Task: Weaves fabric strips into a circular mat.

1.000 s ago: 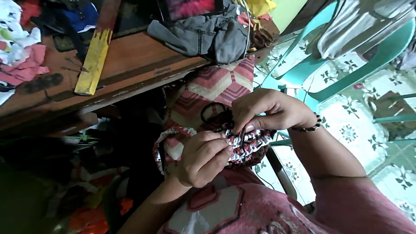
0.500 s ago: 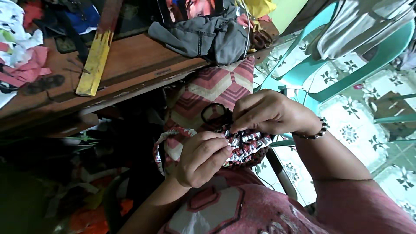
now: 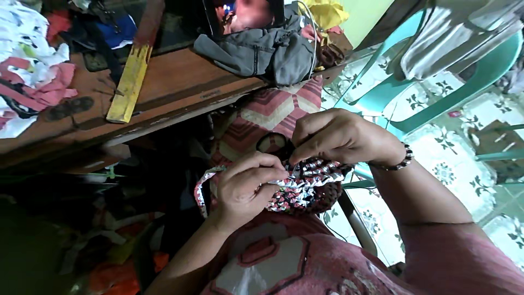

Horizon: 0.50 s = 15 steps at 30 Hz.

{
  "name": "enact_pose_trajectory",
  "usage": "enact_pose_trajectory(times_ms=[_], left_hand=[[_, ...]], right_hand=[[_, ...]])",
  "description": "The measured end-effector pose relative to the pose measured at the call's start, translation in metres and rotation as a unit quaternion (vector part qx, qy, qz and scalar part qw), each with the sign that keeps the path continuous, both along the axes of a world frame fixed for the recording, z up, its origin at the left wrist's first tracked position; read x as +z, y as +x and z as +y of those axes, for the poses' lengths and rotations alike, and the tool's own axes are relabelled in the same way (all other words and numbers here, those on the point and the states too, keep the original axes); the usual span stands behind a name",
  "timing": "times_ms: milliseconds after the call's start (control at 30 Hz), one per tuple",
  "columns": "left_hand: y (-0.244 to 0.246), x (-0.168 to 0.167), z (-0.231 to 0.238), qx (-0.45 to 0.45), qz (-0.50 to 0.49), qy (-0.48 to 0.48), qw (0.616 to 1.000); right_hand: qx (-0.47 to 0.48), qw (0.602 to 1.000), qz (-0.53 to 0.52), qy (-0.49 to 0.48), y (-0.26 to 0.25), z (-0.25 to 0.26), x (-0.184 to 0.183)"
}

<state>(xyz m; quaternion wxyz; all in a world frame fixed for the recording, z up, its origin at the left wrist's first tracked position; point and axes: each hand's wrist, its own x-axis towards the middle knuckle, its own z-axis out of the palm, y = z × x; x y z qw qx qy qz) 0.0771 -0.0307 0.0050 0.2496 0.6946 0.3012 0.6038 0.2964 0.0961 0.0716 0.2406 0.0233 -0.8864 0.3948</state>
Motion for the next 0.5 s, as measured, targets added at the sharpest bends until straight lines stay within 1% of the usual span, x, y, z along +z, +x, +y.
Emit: enact_pose_trajectory(times_ms=[133,267,400,500], left_hand=[[-0.012,0.018,0.010,-0.055,0.010,-0.102,0.993],[-0.019,0.031,0.026,-0.079,0.035,-0.176,0.981],[-0.017,0.032,0.039,-0.070,-0.012,-0.278,0.958],[-0.014,0.033,0.044,-0.088,-0.073,-0.339,0.934]], right_hand=[[0.006,1.000,0.000,-0.023,-0.006,0.009,-0.002],[-0.004,0.998,0.000,-0.060,-0.011,0.023,-0.013],[-0.026,0.994,-0.005,-0.109,-0.012,0.038,-0.030],[-0.012,0.989,-0.001,-0.149,-0.012,0.050,-0.044]])
